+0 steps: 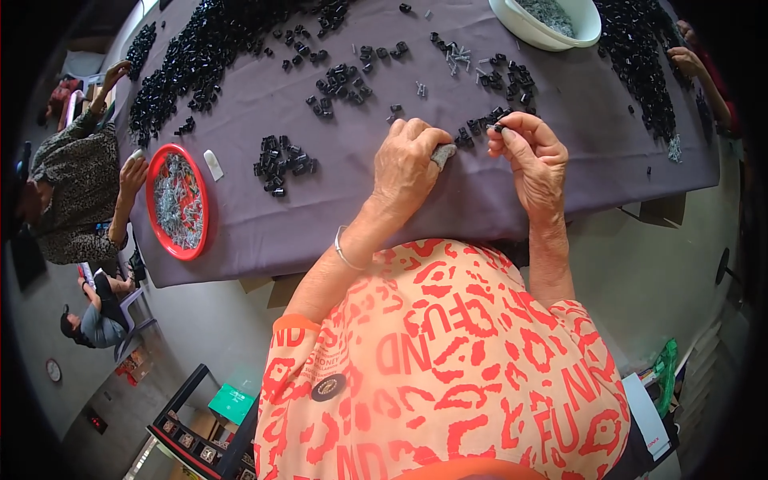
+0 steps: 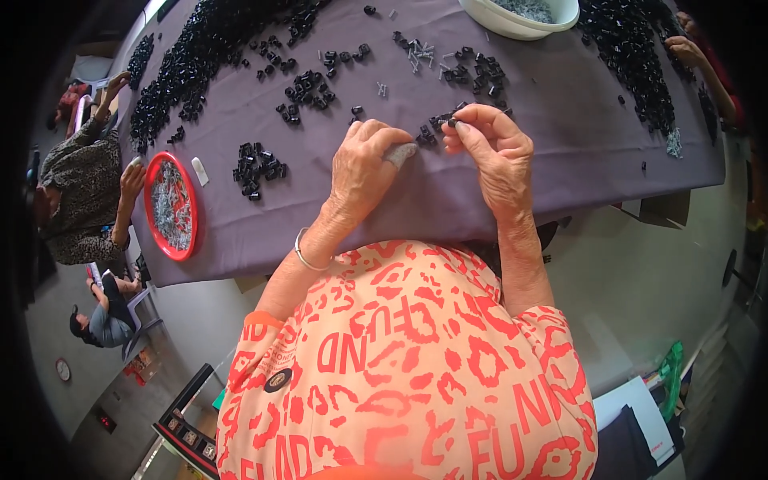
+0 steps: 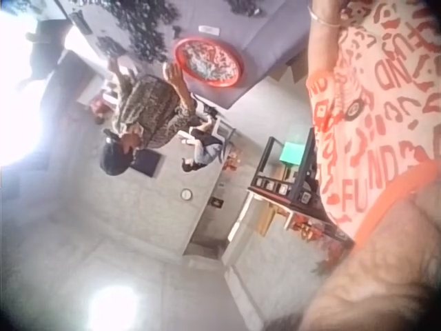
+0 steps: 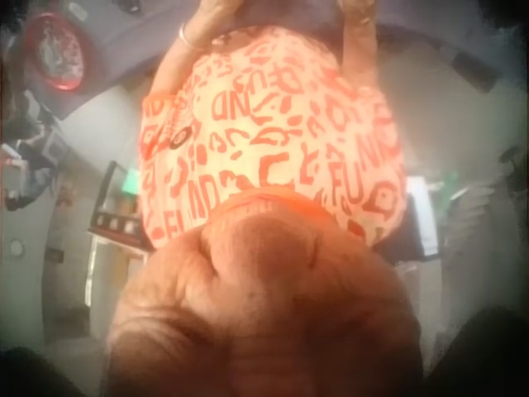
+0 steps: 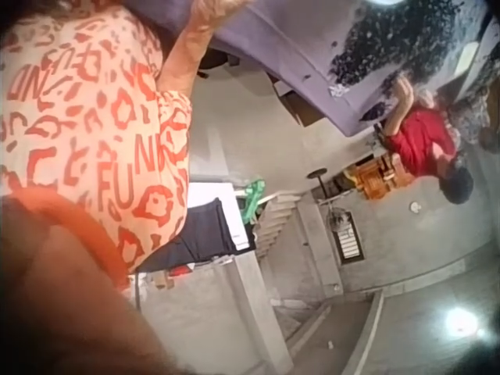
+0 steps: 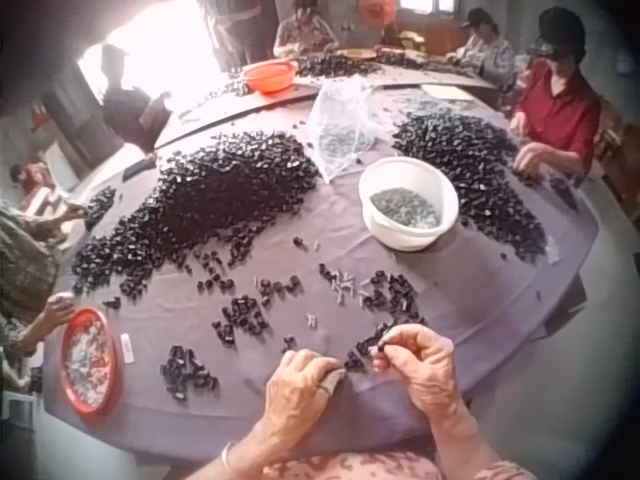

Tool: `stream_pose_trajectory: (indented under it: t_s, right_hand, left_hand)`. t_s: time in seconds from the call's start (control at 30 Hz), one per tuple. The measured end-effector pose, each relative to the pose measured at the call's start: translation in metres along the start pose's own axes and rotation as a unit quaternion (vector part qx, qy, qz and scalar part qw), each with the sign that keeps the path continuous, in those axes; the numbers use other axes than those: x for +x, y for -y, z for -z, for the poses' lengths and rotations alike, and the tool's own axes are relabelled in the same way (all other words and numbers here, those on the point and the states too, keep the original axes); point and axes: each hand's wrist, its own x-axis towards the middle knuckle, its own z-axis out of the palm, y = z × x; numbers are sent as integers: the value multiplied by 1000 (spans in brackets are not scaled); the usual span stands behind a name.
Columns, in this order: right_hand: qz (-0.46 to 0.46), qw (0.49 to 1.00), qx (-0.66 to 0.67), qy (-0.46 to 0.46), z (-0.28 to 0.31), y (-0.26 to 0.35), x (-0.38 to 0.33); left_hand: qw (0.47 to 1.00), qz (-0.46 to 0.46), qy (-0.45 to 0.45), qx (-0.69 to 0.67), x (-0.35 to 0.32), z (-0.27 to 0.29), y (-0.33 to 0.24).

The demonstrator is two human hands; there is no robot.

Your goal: The person assembles small plastic components by picking up springs and plastic parts from the table and inserting the springs into the plastic parts by hand.

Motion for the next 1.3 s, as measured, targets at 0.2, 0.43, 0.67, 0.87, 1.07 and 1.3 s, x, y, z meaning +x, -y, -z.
stream_pose_trajectory:
  t_s: [0.2, 0.43, 0.67, 0.87, 1.07, 1.3]
  right_hand:
    - [26, 999, 20, -23, 5, 5, 7]
    - [32, 999, 40, -17, 3, 5, 7]
    - [29, 999, 43, -8, 6, 8, 7]
    - [18, 999, 41, 6, -8, 4, 14]
    - [10, 999, 34, 32, -21, -2, 14]
    - [-13, 999, 20, 38, -25, -8, 11]
  left_hand:
    - [999, 3, -41, -15, 1, -1, -3]
    - [997, -30, -74, -11, 15, -5, -11]
    - [991, -67, -118, -10, 13, -2, -2]
    - [964, 22, -187, 190, 17, 46, 63]
    - [975, 21, -58, 212, 13, 41, 82]
    - [980, 46, -24, 194, -28, 34, 46]
